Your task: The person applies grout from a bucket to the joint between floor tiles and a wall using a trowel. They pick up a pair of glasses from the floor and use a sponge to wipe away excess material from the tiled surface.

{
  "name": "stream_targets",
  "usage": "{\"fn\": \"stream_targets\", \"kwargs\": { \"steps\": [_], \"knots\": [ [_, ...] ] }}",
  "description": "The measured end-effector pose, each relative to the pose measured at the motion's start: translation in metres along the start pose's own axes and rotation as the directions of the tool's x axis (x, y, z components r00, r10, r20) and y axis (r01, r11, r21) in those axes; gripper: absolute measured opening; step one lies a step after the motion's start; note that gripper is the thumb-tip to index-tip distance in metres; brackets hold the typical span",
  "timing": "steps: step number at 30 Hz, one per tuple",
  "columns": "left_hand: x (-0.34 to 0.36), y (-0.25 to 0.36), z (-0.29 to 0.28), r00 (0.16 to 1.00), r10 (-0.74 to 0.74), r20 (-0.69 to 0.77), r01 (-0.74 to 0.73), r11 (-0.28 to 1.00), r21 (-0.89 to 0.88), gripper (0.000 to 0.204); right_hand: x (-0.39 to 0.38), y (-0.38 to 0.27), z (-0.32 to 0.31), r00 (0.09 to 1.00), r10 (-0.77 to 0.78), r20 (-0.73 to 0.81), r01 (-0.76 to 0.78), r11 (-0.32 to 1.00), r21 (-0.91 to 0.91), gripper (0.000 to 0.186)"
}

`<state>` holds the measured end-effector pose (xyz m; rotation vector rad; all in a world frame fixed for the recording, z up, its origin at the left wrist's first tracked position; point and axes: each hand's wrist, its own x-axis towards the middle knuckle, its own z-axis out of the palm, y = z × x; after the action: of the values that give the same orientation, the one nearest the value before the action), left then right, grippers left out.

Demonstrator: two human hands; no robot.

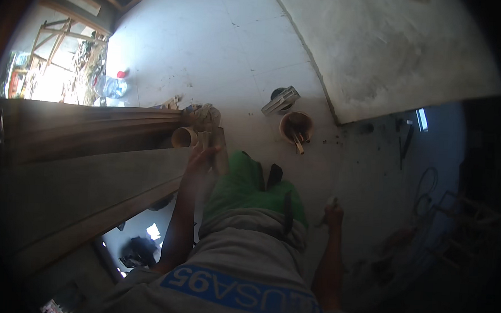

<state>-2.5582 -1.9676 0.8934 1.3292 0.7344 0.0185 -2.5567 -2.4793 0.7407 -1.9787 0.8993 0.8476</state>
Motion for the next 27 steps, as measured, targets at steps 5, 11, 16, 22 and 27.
{"fn": "stream_targets", "kwargs": {
  "steps": [5,11,16,22,27],
  "knots": [
    [0.118,-0.022,-0.029,0.987,-0.153,0.040,0.158,0.942,-0.296,0.047,0.029,-0.234,-0.010,0.874,-0.480,0.074,0.470,0.875,0.118,0.034],
    [0.300,-0.030,-0.095,0.942,-0.298,-0.155,0.147,0.780,-0.608,0.040,0.009,-0.455,0.153,0.708,-0.667,0.232,0.645,0.744,0.174,0.027],
    [0.360,0.010,-0.159,0.946,-0.169,-0.275,0.016,0.875,-0.483,0.041,0.050,-0.555,0.224,0.792,-0.516,0.325,0.571,0.815,-0.098,0.037],
    [0.444,0.036,-0.259,0.837,-0.477,-0.268,0.194,0.716,-0.670,0.054,0.147,-0.556,0.204,0.910,-0.386,-0.152,0.260,0.817,-0.515,0.047],
    [0.491,0.060,-0.343,0.732,-0.538,-0.418,0.112,0.699,-0.706,0.064,0.125,-0.535,0.244,0.999,-0.040,-0.023,0.022,0.853,-0.522,0.061]
  ]
}}
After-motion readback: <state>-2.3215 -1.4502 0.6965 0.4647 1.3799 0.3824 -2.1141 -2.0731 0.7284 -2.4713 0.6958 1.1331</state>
